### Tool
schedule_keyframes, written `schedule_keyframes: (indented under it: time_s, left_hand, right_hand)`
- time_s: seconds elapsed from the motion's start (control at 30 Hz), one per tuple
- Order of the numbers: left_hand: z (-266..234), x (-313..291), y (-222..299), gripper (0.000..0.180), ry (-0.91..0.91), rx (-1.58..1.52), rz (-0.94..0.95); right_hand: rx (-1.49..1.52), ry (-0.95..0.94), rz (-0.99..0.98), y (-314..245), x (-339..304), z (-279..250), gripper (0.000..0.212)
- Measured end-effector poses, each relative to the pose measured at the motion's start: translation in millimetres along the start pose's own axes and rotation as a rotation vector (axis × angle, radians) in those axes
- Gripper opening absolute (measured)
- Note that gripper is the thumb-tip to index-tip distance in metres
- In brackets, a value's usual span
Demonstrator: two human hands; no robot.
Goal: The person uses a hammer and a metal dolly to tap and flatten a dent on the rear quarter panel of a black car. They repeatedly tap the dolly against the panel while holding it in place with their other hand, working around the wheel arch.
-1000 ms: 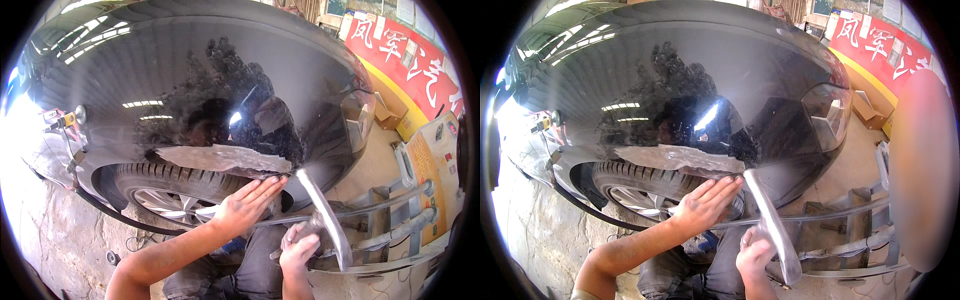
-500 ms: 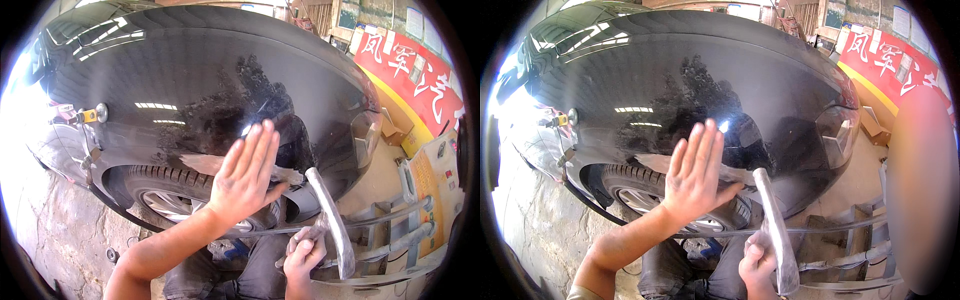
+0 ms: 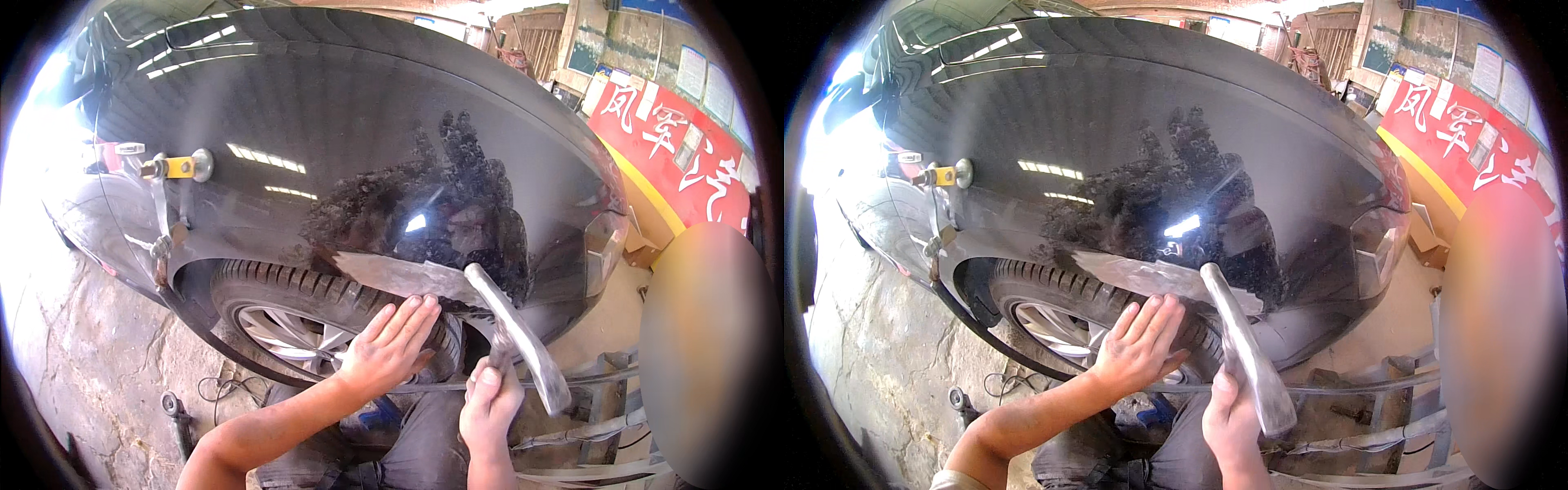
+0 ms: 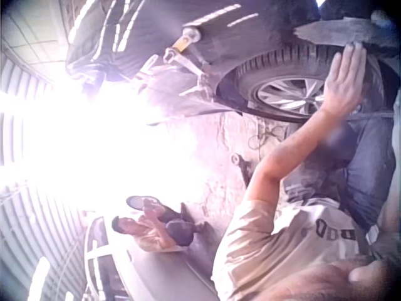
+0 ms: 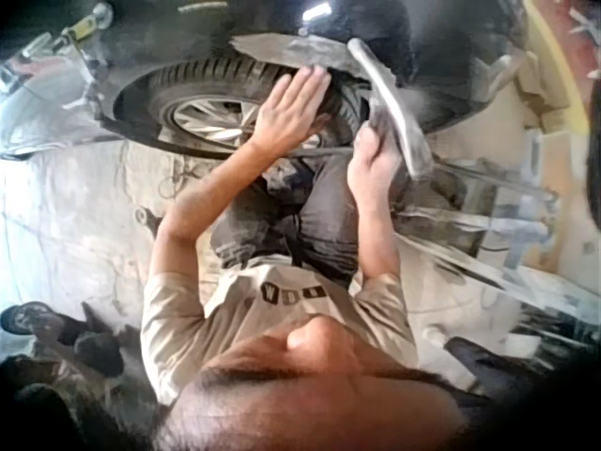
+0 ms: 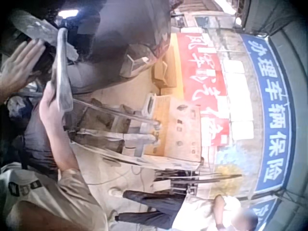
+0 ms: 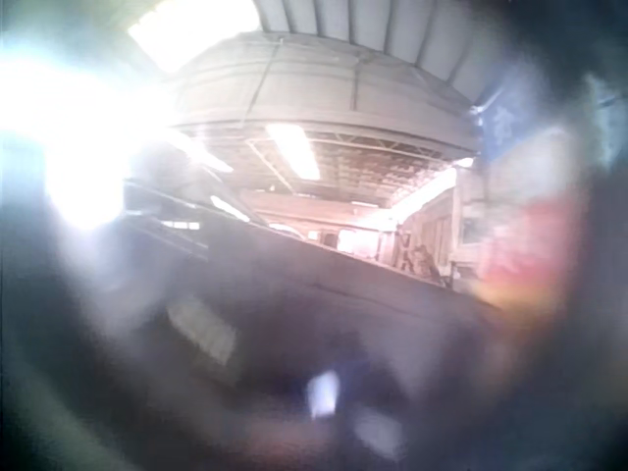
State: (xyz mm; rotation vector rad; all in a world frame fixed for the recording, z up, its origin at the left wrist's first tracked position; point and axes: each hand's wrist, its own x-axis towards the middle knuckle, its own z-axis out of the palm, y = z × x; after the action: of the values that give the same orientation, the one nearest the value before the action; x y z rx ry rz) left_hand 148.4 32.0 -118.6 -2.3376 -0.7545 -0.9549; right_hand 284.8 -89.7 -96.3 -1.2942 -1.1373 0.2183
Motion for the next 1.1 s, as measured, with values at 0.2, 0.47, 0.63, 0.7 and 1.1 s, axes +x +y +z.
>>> schedule_keyframes:
  time_s: [0.2, 0.47, 0.63, 0.7, 1.1]
  left_hand:
    - [-17.8, -0.1, 3.0, 0.075, -0.085, -0.151, -0.064]
    - [-78.7, -19.2, 11.7, 0.081, -0.085, -1.526, -0.326]
    - [-89.2, -42.1, 28.1, 0.031, 0.137, -1.584, -0.902]
    - [-100.6, -59.0, 28.9, 0.032, 0.14, -1.569, -1.01]
    - [-99.7, -83.2, 40.2, 0.03, -0.384, -1.558, -1.129]
  right_hand:
    - [-0.13, 0.027, -0.061, 0.9, 5.4, 6.9, 0.048]
    - [-0.45, -0.42, -0.13, 1.8, -21.8, -1.3, 0.037]
    - [-0.44, -0.519, -0.562, -16.5, 6.0, 15.3, 0.037]
    - [-0.507, -0.367, -0.813, -26.0, 42.2, 7.5, 0.037]
    - [-0.78, -0.605, -1.218, -79.5, 168.3, 68.7, 0.077]
